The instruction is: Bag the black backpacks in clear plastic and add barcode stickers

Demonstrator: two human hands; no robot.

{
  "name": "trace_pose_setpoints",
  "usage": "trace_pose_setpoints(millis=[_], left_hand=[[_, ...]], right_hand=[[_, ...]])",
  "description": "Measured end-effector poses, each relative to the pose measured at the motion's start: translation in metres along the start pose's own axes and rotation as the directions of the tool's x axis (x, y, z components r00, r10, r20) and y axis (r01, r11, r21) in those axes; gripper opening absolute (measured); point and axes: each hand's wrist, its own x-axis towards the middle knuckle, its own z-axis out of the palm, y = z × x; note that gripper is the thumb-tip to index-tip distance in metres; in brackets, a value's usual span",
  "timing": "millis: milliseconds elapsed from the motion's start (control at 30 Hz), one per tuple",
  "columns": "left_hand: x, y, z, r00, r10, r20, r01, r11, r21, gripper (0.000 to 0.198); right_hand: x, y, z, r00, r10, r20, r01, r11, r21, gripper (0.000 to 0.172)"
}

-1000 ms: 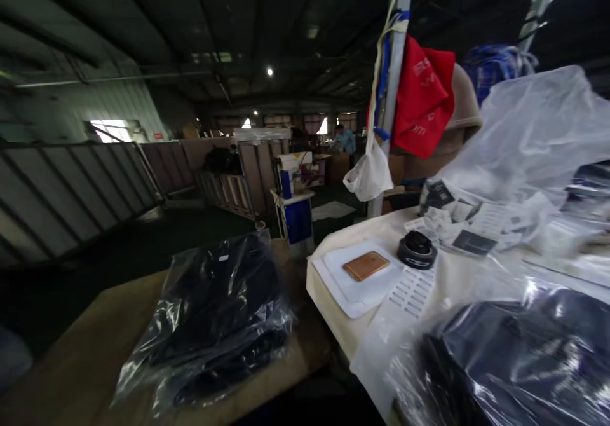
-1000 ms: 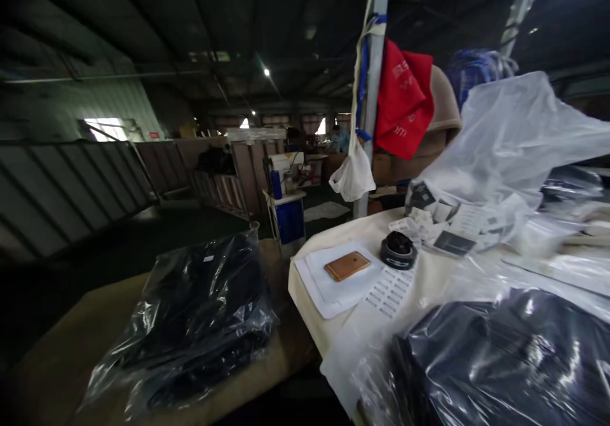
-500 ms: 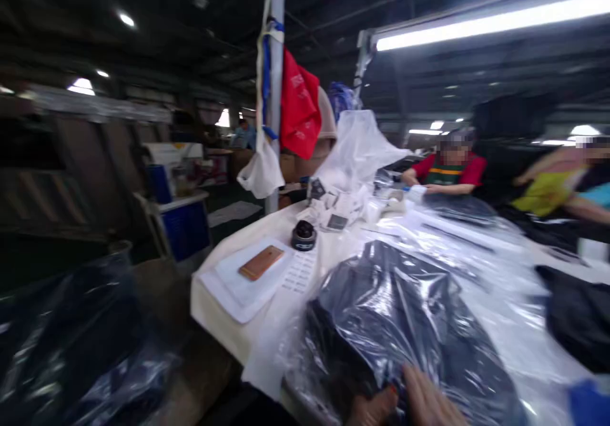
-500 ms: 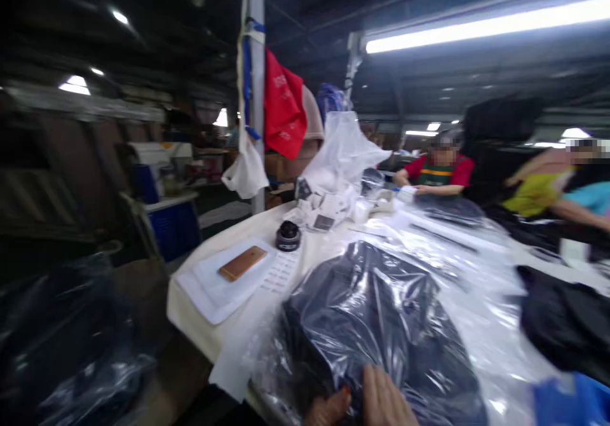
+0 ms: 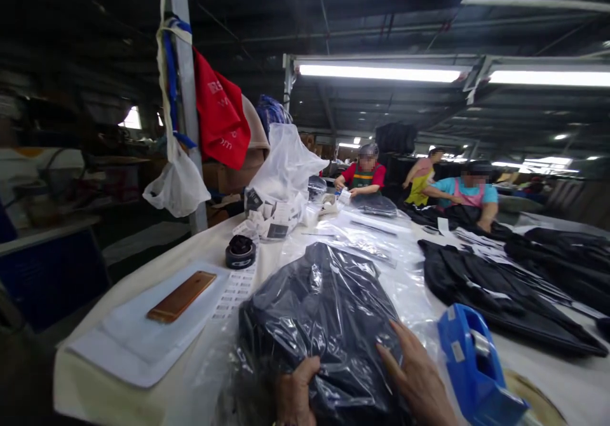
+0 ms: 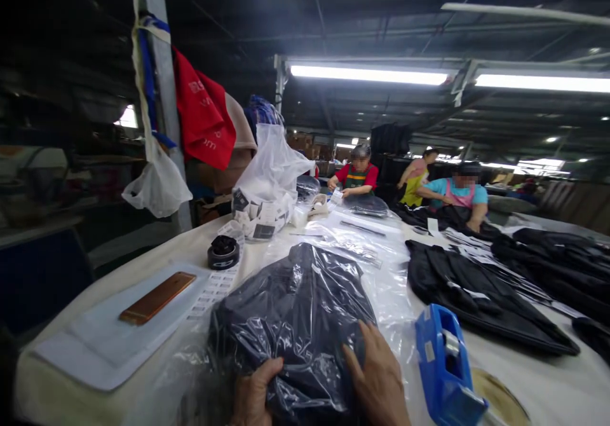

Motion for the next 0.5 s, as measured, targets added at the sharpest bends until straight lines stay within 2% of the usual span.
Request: trace_pose_setpoints(millis=[33, 67, 100, 167, 200, 267, 367, 433, 500], left_hand=[[0.001, 0.010, 0.004, 1.000, 0.025, -0.014, -0.025, 1.000, 0.016, 0.017], [0.003, 0.023, 0.008, 0.998, 0.063, -0.011, -0.063, 0.998, 0.027, 0.015], [0.006, 0.036, 0.013, 0.994, 0.113, 0.009, -0.113, 0.993, 0.036, 0.013], [0.012, 0.068, 0.025, 0.968, 0.232, 0.100, -0.238, 0.969, 0.058, 0.013], [0.015, 0.084, 0.031, 0.947, 0.281, 0.154, -0.293, 0.954, 0.060, 0.013], [0.017, 0.118, 0.045, 0.897, 0.340, 0.281, -0.359, 0.933, 0.016, 0.016], [0.008, 0.166, 0.065, 0.839, 0.377, 0.393, -0.388, 0.920, -0.054, 0.021], [-0.003, 0.198, 0.072, 0.799, 0.374, 0.470, -0.387, 0.919, -0.074, 0.028], [-0.013, 0.228, 0.070, 0.741, 0.338, 0.580, -0.374, 0.926, -0.062, 0.031]], right_hand=[[0.004, 0.013, 0.000, 0.980, 0.201, 0.011, -0.201, 0.973, 0.115, 0.060], [0.006, 0.025, 0.003, 0.932, 0.356, 0.067, -0.361, 0.902, 0.238, 0.063], [0.007, 0.034, 0.007, 0.878, 0.458, 0.140, -0.476, 0.803, 0.357, 0.066], [0.005, 0.042, 0.016, 0.794, 0.557, 0.245, -0.583, 0.581, 0.568, 0.069], [0.004, 0.042, 0.020, 0.776, 0.574, 0.261, -0.579, 0.483, 0.657, 0.068], [0.003, 0.032, 0.026, 0.777, 0.561, 0.285, -0.529, 0.336, 0.779, 0.061], [0.001, 0.007, 0.030, 0.839, 0.434, 0.329, -0.446, 0.201, 0.872, 0.054], [-0.004, -0.007, 0.033, 0.863, 0.364, 0.350, -0.429, 0.163, 0.888, 0.055], [-0.017, -0.014, 0.036, 0.882, 0.317, 0.349, -0.423, 0.203, 0.883, 0.054]])
